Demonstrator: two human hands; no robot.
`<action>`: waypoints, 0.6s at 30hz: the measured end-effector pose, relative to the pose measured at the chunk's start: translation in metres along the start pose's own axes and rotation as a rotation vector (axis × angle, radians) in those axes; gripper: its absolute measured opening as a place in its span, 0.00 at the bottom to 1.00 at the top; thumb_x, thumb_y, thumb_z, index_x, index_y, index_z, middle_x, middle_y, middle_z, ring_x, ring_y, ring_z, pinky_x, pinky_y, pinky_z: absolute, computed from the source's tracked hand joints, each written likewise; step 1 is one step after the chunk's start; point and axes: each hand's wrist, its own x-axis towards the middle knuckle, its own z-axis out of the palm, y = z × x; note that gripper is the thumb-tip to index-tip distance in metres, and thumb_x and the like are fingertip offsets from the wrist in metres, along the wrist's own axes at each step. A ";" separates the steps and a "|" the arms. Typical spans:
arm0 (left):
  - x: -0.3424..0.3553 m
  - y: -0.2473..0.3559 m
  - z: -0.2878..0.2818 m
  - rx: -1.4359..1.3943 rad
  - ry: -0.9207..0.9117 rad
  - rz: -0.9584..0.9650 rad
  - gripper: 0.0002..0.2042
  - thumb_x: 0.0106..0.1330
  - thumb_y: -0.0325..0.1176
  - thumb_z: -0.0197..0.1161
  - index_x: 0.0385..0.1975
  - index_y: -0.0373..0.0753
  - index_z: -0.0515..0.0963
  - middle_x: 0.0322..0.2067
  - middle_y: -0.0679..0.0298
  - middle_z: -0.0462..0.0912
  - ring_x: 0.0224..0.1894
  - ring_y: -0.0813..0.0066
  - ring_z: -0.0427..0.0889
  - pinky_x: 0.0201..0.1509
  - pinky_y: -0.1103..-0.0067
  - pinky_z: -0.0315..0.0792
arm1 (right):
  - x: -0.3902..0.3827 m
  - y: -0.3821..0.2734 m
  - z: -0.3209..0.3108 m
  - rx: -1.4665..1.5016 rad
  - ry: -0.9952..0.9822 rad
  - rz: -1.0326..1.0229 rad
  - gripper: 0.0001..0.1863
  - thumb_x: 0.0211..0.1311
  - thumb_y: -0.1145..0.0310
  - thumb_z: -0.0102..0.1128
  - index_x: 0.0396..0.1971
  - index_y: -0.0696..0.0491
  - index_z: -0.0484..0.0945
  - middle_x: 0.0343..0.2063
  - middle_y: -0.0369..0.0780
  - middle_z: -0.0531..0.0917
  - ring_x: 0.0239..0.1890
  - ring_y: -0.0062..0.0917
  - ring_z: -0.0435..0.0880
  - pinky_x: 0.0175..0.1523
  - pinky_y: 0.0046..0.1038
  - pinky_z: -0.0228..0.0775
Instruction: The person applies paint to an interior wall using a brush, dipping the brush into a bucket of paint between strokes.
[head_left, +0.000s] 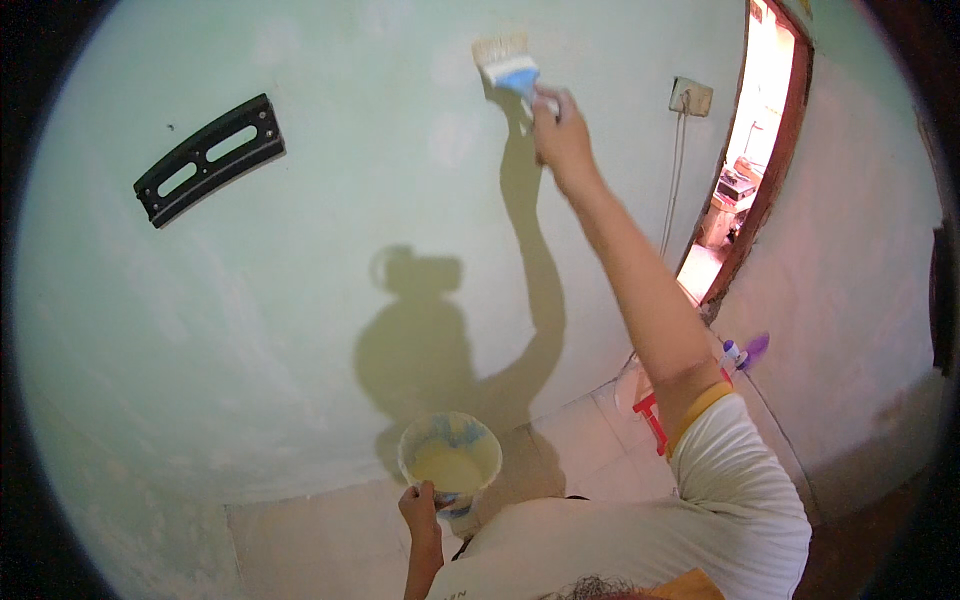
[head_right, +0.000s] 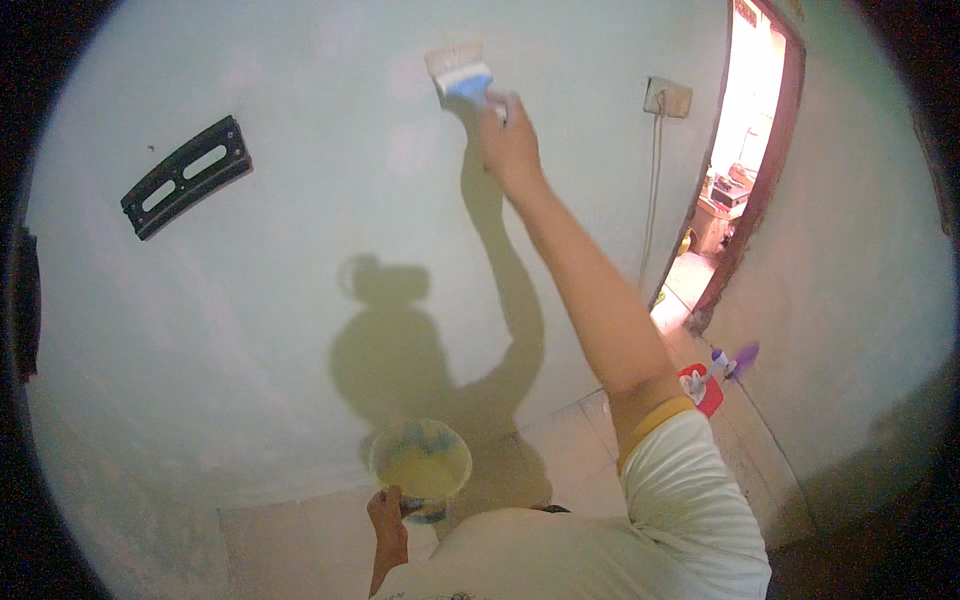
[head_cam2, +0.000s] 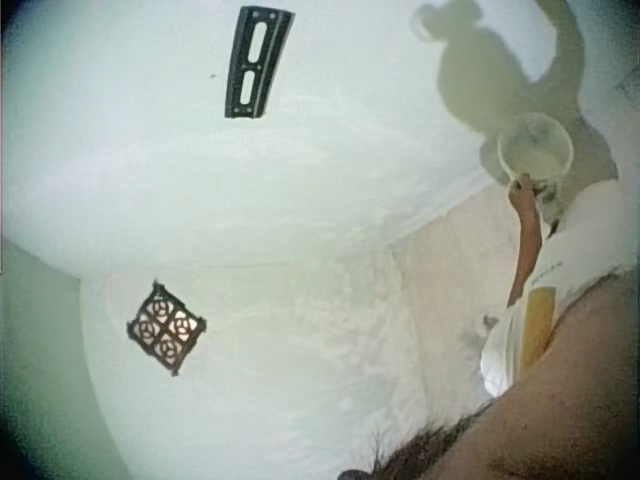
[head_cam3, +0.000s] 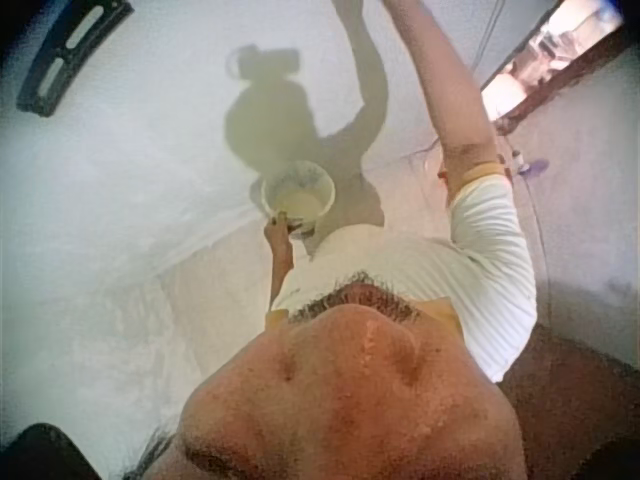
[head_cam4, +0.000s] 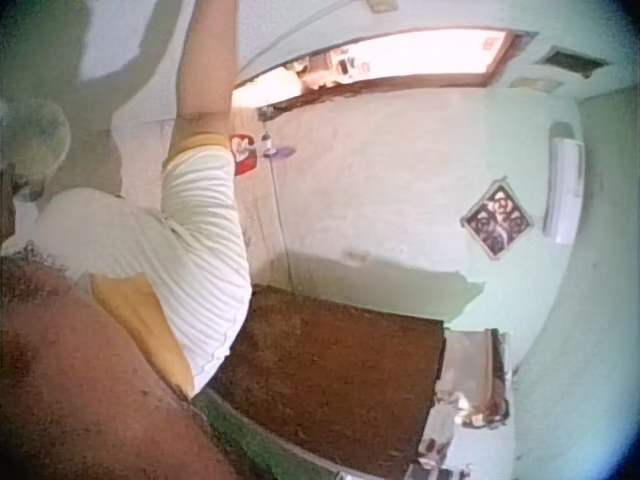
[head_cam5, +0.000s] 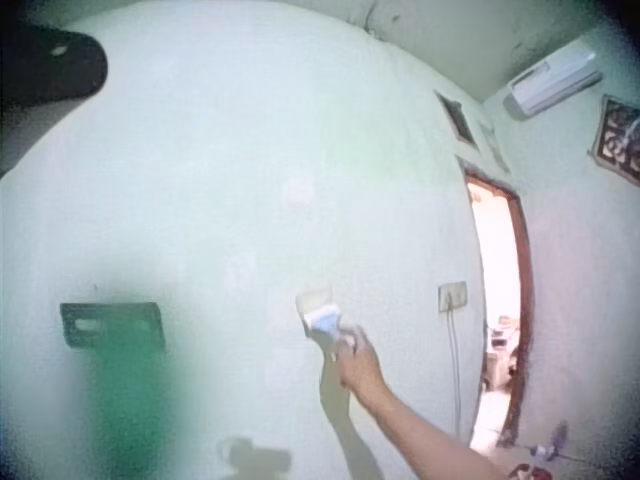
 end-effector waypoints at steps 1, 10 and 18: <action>0.000 0.003 0.000 0.011 0.020 0.005 0.07 0.59 0.29 0.60 0.25 0.30 0.74 0.24 0.61 0.76 0.20 0.75 0.76 0.21 0.75 0.77 | -0.018 0.021 0.006 -0.013 -0.008 0.037 0.19 0.68 0.61 0.48 0.54 0.52 0.72 0.27 0.44 0.79 0.23 0.26 0.78 0.30 0.31 0.71; 0.027 -0.015 -0.008 0.133 0.038 0.016 0.09 0.58 0.29 0.61 0.23 0.30 0.73 0.23 0.62 0.75 0.21 0.74 0.77 0.21 0.74 0.78 | -0.175 0.163 -0.041 -0.291 -0.260 0.307 0.19 0.69 0.57 0.49 0.49 0.56 0.74 0.33 0.52 0.82 0.36 0.35 0.84 0.45 0.37 0.73; 0.022 -0.002 0.008 0.088 -0.019 -0.026 0.11 0.59 0.32 0.63 0.30 0.28 0.74 0.25 0.60 0.76 0.24 0.69 0.79 0.25 0.70 0.79 | -0.049 0.019 -0.097 -0.664 -0.262 -0.310 0.17 0.65 0.60 0.53 0.47 0.53 0.77 0.36 0.49 0.83 0.41 0.46 0.81 0.48 0.40 0.73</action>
